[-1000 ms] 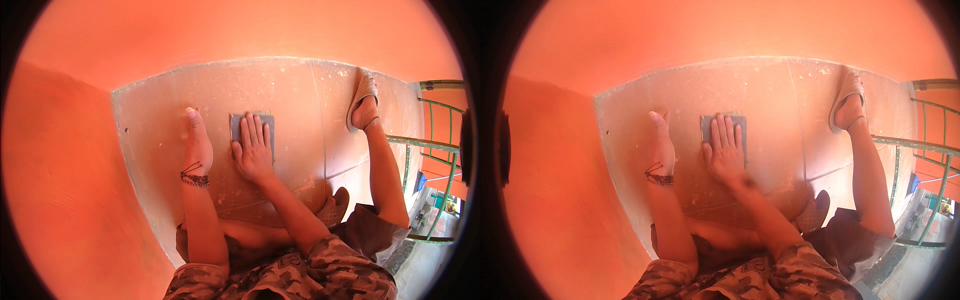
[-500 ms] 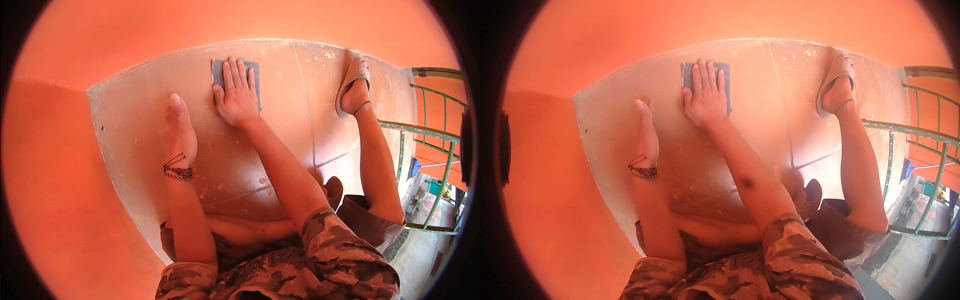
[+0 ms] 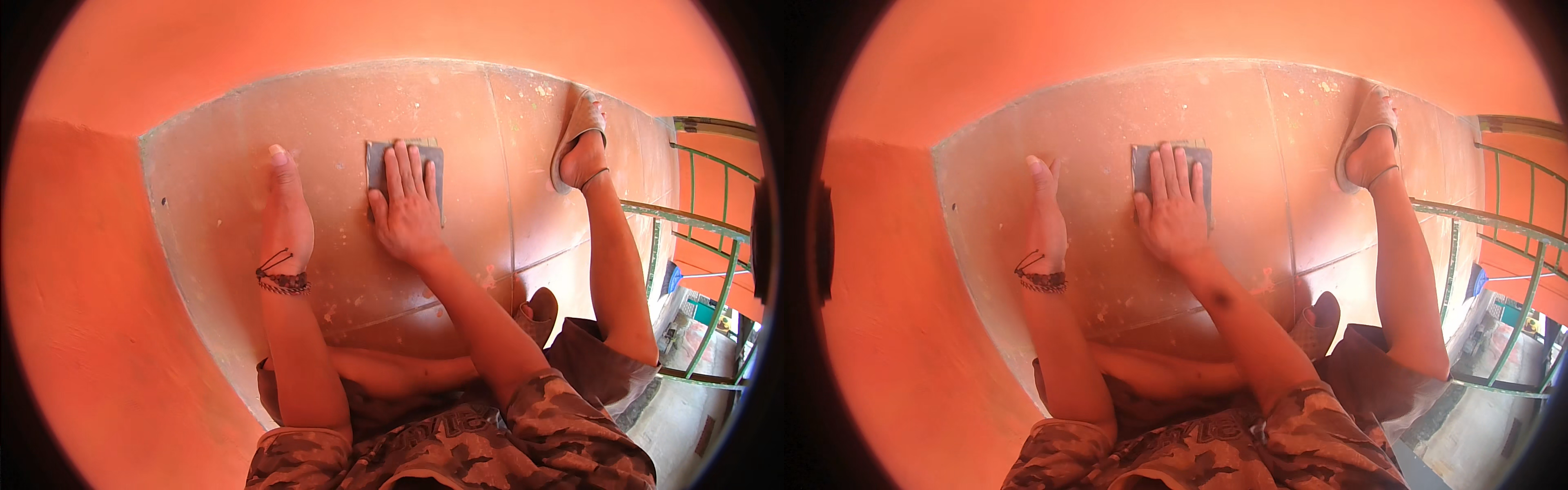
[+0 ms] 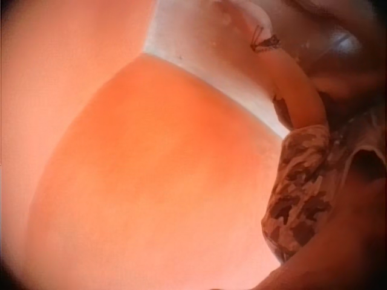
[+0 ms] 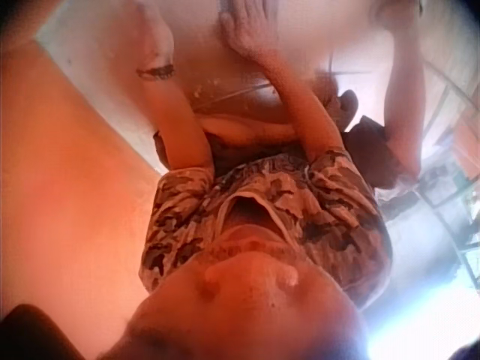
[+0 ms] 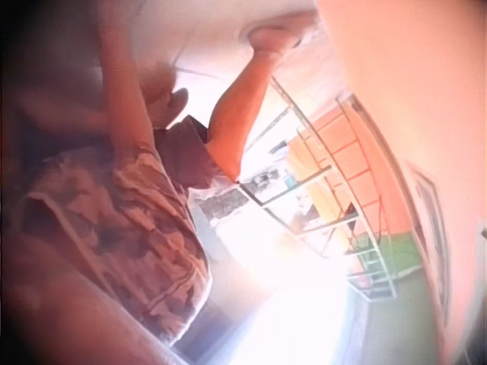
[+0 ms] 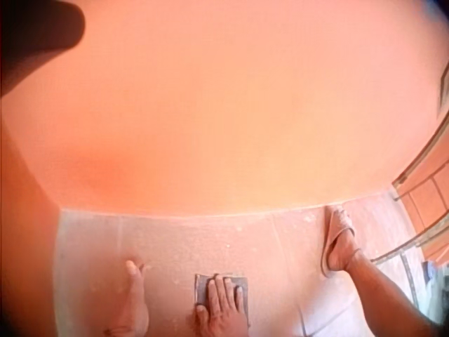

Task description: The person sits on a tiled floor and uses a sanding block to sand the surface. They move the block in circular and back-and-forth motions across the tiles, occasionally pausing to inspect the surface or adjust the sandpaper.

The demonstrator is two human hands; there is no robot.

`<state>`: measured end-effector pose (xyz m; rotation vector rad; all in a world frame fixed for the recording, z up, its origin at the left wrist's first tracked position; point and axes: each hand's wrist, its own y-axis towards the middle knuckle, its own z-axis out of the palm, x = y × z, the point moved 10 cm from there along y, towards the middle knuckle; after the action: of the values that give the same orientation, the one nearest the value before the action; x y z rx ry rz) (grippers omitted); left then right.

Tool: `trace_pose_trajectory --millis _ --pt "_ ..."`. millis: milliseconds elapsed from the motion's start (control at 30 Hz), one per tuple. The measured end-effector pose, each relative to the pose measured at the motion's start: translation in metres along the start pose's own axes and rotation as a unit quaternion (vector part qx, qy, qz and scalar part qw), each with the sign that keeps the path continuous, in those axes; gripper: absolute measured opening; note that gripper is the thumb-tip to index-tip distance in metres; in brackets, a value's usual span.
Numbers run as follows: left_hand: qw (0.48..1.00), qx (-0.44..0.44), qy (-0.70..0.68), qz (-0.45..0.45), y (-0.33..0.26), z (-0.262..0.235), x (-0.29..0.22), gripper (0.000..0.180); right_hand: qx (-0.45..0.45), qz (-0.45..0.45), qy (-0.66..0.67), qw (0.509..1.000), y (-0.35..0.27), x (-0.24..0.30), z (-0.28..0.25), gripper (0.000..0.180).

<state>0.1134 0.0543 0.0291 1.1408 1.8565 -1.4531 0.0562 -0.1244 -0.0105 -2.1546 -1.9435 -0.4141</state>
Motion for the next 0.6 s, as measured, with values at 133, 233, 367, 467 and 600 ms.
trace_pose_trajectory --millis 133,233,367,467,600 --pt "1.000 0.012 0.014 -0.012 -0.014 0.005 -0.005 0.088 -0.019 -0.022 -0.019 0.999 0.035 -0.008 -0.006 0.068" --pt "0.999 0.019 -0.023 0.038 -0.032 0.014 -0.034 0.088 -0.039 0.041 -0.027 0.998 0.080 -0.031 -0.014 0.068" --pt "0.999 -0.008 -0.030 0.027 -0.014 -0.009 -0.020 0.089 0.019 -0.024 -0.040 0.999 -0.005 0.011 0.006 0.077" --pt "0.999 0.010 -0.029 0.028 -0.013 0.003 -0.015 0.090 0.002 -0.029 -0.044 0.999 0.036 -0.003 -0.002 0.086" --pt "0.998 0.018 -0.039 0.035 -0.018 0.009 -0.021 0.091 -0.004 -0.015 -0.029 0.999 0.062 -0.011 -0.006 0.090"
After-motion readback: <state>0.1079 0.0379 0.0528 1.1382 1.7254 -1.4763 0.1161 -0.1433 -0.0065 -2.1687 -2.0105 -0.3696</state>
